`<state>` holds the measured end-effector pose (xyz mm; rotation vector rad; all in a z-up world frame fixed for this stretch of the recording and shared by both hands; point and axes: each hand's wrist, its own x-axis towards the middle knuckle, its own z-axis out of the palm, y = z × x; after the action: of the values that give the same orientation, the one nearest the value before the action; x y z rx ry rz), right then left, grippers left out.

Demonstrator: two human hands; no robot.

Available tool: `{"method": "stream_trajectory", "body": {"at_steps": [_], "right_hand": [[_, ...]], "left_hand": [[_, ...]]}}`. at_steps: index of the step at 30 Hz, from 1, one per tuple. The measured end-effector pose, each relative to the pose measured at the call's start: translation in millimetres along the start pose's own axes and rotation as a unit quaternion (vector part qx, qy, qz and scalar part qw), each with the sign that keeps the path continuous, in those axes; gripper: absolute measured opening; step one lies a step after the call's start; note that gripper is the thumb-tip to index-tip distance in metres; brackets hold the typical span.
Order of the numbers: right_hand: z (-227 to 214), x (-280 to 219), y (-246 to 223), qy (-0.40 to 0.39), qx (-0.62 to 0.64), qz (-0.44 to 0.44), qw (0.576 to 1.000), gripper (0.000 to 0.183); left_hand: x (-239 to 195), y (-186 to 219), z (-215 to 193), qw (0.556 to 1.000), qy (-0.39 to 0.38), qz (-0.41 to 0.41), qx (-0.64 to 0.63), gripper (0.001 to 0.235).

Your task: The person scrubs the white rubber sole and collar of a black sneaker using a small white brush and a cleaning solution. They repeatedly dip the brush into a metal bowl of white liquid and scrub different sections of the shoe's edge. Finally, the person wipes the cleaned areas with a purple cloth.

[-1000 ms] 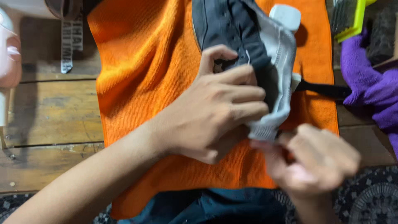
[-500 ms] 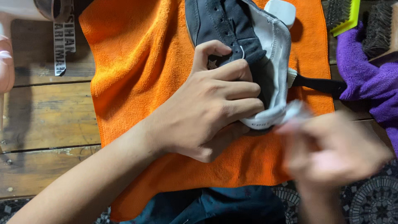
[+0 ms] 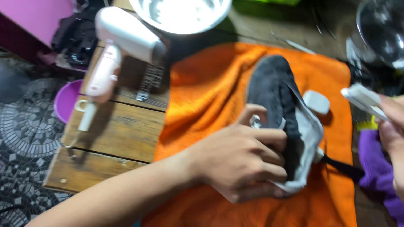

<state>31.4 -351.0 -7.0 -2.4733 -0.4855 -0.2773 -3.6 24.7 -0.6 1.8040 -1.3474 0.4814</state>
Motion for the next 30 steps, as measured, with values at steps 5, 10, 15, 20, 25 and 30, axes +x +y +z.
{"method": "stream_trajectory", "body": {"at_steps": [5,10,15,20,25,30], "right_hand": [[7.8,133.1,-89.7,-0.069,-0.07,-0.198,0.975,0.044],[55.4,219.4,-172.8,-0.044,-0.044,-0.322,0.945,0.013],[121.5,284.9,-182.4,-0.089,-0.128,-0.273,0.949,0.03],[150.8,296.1,-206.4,-0.17,-0.176,-0.144,0.959,0.033],[162.5,300.7,-209.8,-0.183,-0.196,-0.153,0.951,0.056],[164.4,298.1,-215.0,-0.183,-0.171,-0.137,0.959,0.059]], "left_hand": [[-5.0,-3.0,-2.4,0.999,0.024,0.002,-0.029,0.037],[-7.7,-9.5,-13.7,0.999,0.02,0.004,-0.046,0.039],[-9.3,-15.6,-21.2,0.999,0.02,0.01,-0.023,0.031],[-14.2,-20.7,-7.8,0.998,0.052,0.01,-0.017,0.034],[-17.5,-27.6,10.3,0.999,0.033,-0.01,-0.014,0.004],[-18.9,-26.0,14.1,0.999,0.046,-0.016,-0.024,0.009]]}}
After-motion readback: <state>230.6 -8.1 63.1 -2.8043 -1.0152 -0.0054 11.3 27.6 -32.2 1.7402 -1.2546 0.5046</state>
